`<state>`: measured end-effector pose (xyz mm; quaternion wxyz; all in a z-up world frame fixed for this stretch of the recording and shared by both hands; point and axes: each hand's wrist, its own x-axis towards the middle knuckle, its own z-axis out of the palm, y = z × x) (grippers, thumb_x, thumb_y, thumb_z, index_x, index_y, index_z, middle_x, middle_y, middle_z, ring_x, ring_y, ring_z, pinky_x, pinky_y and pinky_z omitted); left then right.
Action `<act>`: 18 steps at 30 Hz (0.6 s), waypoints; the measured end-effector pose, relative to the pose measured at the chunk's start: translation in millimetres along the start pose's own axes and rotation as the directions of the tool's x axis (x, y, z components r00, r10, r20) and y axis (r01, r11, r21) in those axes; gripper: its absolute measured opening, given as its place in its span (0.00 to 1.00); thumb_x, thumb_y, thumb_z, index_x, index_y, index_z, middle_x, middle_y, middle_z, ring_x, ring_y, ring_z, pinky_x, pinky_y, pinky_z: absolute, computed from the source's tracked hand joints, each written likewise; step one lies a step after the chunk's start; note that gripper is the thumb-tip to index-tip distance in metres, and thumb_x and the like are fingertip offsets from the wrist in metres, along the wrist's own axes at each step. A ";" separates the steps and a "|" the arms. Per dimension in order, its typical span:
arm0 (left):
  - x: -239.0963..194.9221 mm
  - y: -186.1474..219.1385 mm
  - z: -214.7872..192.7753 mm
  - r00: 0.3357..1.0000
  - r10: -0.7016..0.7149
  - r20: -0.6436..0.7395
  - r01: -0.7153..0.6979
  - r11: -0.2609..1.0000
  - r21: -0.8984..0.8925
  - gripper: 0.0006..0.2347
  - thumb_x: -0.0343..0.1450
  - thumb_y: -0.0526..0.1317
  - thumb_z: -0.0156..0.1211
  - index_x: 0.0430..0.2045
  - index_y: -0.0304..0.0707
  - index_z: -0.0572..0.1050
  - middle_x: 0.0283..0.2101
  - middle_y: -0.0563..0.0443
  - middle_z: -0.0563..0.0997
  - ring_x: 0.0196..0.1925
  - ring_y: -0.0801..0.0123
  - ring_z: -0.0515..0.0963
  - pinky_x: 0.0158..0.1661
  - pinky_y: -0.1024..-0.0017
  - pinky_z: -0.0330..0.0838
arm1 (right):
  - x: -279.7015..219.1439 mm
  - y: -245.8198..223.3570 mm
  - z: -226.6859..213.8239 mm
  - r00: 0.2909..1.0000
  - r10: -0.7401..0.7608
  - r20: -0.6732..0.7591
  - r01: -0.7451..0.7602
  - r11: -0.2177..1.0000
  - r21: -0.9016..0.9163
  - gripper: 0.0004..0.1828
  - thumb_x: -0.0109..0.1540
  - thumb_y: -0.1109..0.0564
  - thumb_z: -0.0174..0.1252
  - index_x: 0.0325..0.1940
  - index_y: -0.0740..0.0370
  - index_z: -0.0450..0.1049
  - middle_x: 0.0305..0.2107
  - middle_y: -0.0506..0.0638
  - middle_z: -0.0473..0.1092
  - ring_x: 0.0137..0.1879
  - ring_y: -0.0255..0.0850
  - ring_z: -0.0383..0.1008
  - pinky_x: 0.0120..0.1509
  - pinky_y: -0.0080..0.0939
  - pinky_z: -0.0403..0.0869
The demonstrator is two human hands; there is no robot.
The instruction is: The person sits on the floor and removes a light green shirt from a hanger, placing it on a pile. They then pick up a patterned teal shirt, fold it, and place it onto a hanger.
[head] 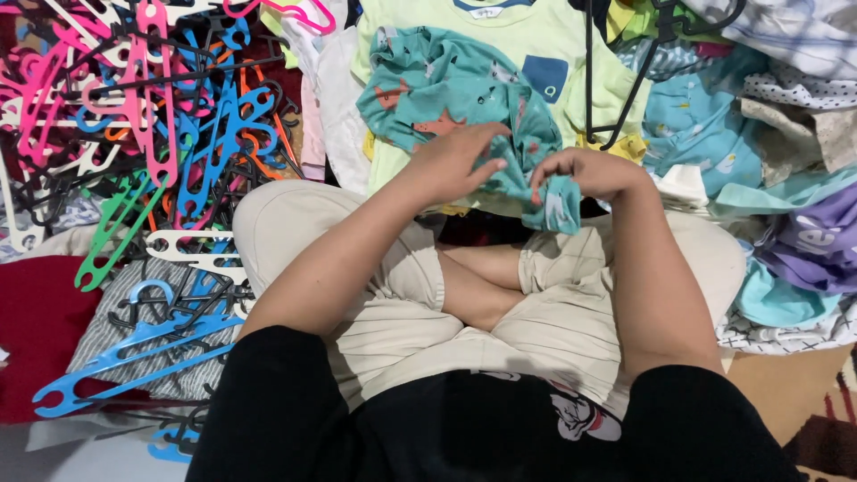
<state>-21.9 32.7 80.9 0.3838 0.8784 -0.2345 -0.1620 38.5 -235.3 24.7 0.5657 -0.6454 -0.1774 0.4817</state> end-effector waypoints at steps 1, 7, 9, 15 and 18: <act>1.9 -9.8 1.4 0.995 0.015 -0.099 -0.006 0.996 0.091 0.17 0.76 0.43 0.49 0.58 0.40 0.63 0.43 0.39 0.77 0.50 0.43 0.78 0.51 0.46 0.70 | -5.8 -7.8 -0.7 0.984 0.082 0.156 -0.078 0.996 -0.034 0.15 0.49 0.66 0.65 0.40 0.64 0.81 0.33 0.54 0.80 0.39 0.40 0.79 0.47 0.42 0.76; 16.4 -54.6 -0.5 0.941 -0.100 -0.325 0.204 0.931 0.303 0.18 0.69 0.40 0.62 0.53 0.37 0.68 0.49 0.41 0.71 0.48 0.50 0.73 0.31 0.56 0.71 | -19.3 -39.0 3.9 0.916 0.401 -0.012 -0.359 0.806 -0.471 0.28 0.58 0.69 0.52 0.60 0.50 0.69 0.55 0.44 0.73 0.60 0.37 0.73 0.57 0.45 0.73; 14.7 -64.1 -3.9 0.924 -0.131 -0.360 0.247 0.922 0.298 0.18 0.69 0.39 0.63 0.51 0.37 0.69 0.47 0.42 0.71 0.46 0.50 0.74 0.31 0.57 0.71 | -18.2 -45.5 9.6 0.917 0.339 -0.210 -0.398 0.820 -0.412 0.20 0.61 0.66 0.49 0.56 0.51 0.70 0.52 0.46 0.73 0.57 0.38 0.73 0.48 0.44 0.74; 18.8 -87.7 -2.5 0.856 -0.344 -0.386 0.477 0.814 0.331 0.19 0.66 0.43 0.67 0.46 0.41 0.69 0.45 0.45 0.72 0.43 0.51 0.74 0.34 0.57 0.70 | 1.2 -32.8 13.3 0.826 0.071 -0.560 -0.350 0.843 -0.409 0.15 0.65 0.56 0.54 0.57 0.56 0.67 0.47 0.52 0.70 0.51 0.44 0.71 0.50 0.49 0.70; 19.9 -99.8 7.9 0.823 -0.460 -0.332 0.565 0.723 0.398 0.25 0.61 0.48 0.72 0.45 0.41 0.66 0.45 0.46 0.71 0.42 0.51 0.73 0.31 0.57 0.70 | 13.8 -18.6 13.0 0.829 0.085 -0.552 -0.373 0.821 -0.433 0.26 0.64 0.51 0.58 0.65 0.56 0.62 0.49 0.56 0.68 0.51 0.48 0.70 0.51 0.51 0.70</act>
